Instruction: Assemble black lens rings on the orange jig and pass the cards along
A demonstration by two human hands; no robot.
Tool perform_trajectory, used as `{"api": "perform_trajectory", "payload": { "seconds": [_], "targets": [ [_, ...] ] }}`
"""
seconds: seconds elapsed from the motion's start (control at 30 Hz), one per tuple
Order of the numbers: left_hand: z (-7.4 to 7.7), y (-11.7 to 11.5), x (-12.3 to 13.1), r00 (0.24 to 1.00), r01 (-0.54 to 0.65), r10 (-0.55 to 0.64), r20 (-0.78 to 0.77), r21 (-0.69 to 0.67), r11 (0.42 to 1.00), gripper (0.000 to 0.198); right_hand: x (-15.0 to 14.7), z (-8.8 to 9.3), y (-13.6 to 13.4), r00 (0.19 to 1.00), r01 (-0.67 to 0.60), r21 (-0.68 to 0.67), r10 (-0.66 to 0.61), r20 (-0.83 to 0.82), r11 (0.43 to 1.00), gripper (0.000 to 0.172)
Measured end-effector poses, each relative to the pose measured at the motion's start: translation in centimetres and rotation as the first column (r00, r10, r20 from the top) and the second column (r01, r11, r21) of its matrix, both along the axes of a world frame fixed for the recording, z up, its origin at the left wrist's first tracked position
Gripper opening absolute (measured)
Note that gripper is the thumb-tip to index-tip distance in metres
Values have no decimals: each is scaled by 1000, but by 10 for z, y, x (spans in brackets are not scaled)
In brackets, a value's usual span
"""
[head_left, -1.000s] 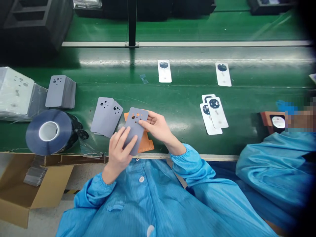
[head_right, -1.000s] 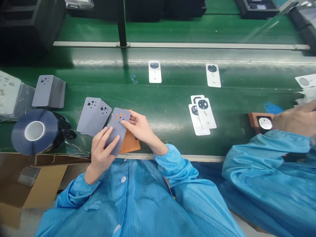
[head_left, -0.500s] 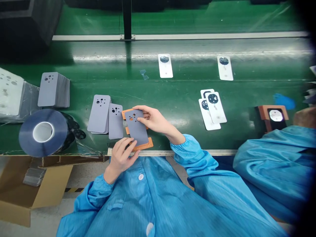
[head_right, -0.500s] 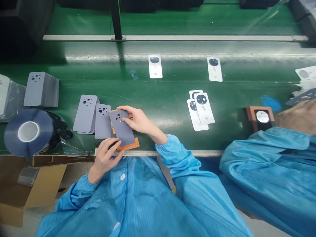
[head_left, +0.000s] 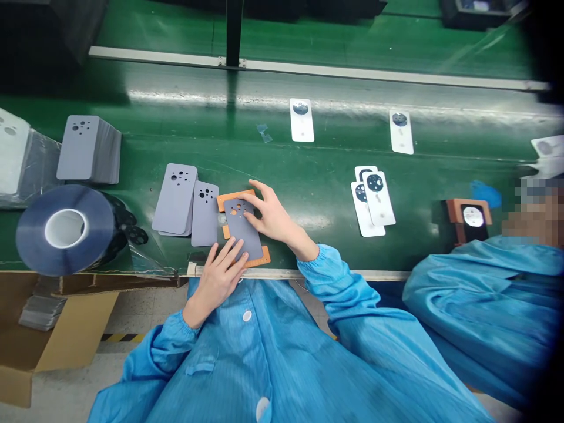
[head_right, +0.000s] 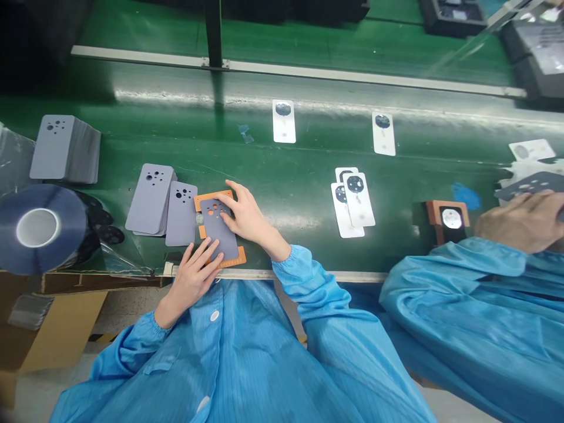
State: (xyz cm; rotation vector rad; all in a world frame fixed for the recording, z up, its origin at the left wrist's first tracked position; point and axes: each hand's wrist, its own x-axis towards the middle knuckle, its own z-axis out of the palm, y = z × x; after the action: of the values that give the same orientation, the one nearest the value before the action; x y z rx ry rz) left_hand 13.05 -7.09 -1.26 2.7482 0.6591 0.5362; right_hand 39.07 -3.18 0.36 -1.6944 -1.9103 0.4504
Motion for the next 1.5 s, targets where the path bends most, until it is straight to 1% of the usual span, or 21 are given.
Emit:
{"api": "perform_trajectory", "payload": {
  "seconds": [0.1, 0.2, 0.33, 0.43, 0.57, 0.67, 0.77, 0.83, 0.93, 0.97, 1.03, 1.1, 1.13, 1.17, 1.23, 1.27, 1.3, 1.33, 1.4, 1.43, 1.5],
  "targets": [
    [-2, 0, 0, 1000, -4, 4, 12, -6, 1000, 36, -6, 1, -4, 987, 35, -62, -25, 162, 997, 51],
    [-2, 0, 0, 1000, -5, 5, 13, -11, 1000, 37, -19, 5, -14, 958, 41, -55, -24, 284, 998, 49],
    [-2, 0, 1, 1000, -6, 6, 19, -14, 1000, 36, -36, 5, -30, 930, -79, -85, 104, 353, 993, 50],
    [-4, -1, 2, 999, -8, 8, 31, -11, 1000, 35, -43, 1, -35, 921, -74, -114, 112, 373, 991, 52],
    [-4, -1, 2, 999, -15, 16, 42, -20, 1000, 35, -49, -2, -32, 933, -30, -117, 70, 352, 993, 53],
    [-1, 0, 2, 999, -10, 11, 40, -19, 1000, 34, -50, 1, -28, 949, -6, -113, 41, 312, 994, 55],
    [2, 0, 2, 999, -15, 16, 36, -38, 999, 35, -44, 4, -30, 966, -34, -100, 58, 254, 994, 54],
    [5, 0, 4, 998, -27, 31, 46, -77, 997, 36, -38, 5, -36, 978, -6, -73, 21, 209, 997, 52],
    [11, 2, 7, 986, -40, 66, 151, -167, 985, 34, -32, 0, -49, 979, 149, -32, -143, 148, 988, 52],
    [14, 3, 9, 972, -51, 95, 216, -203, 978, 31, -32, -1, -54, 975, 187, -34, -181, 129, 982, 53],
    [21, 6, 13, 916, -103, 200, 348, -278, 955, 25, -34, -1, -62, 975, 214, -58, -209, 82, 975, 58],
    [30, 11, 15, 854, -172, 333, 401, -386, 906, 19, -37, 6, -68, 980, 198, -69, -199, -4, 978, 61],
    [35, 14, 16, 834, -200, 395, 385, -456, 867, 20, -39, 11, -70, 984, 162, -61, -166, -65, 985, 60],
    [40, 17, 16, 824, -217, 448, 347, -536, 816, 23, -41, 17, -71, 986, 99, -46, -105, -131, 994, 58],
    [47, 23, 15, 821, -231, 516, 244, -684, 691, 35, -44, 30, -73, 967, -70, -6, 66, -247, 998, 52],
    [50, 26, 15, 815, -244, 544, 199, -735, 633, 40, -46, 36, -72, 950, -139, 10, 136, -283, 990, 50],
    [51, 28, 14, 803, -265, 574, 160, -768, 584, 43, -48, 39, -72, 938, -173, 15, 169, -303, 985, 47],
    [51, 30, 13, 786, -291, 605, 128, -787, 544, 44, -49, 41, -71, 935, -170, 10, 165, -315, 985, 45],
    [50, 32, 11, 741, -330, 666, 89, -815, 477, 42, -51, 40, -69, 941, -87, -8, 80, -328, 996, 39],
    [48, 32, 10, 719, -332, 690, 80, -834, 442, 41, -51, 38, -67, 941, -34, -17, 27, -336, 999, 36],
    [46, 32, 9, 684, -291, 725, 83, -880, 375, 42, -52, 32, -66, 928, 50, -44, -63, -366, 998, 35]
  ]
}}
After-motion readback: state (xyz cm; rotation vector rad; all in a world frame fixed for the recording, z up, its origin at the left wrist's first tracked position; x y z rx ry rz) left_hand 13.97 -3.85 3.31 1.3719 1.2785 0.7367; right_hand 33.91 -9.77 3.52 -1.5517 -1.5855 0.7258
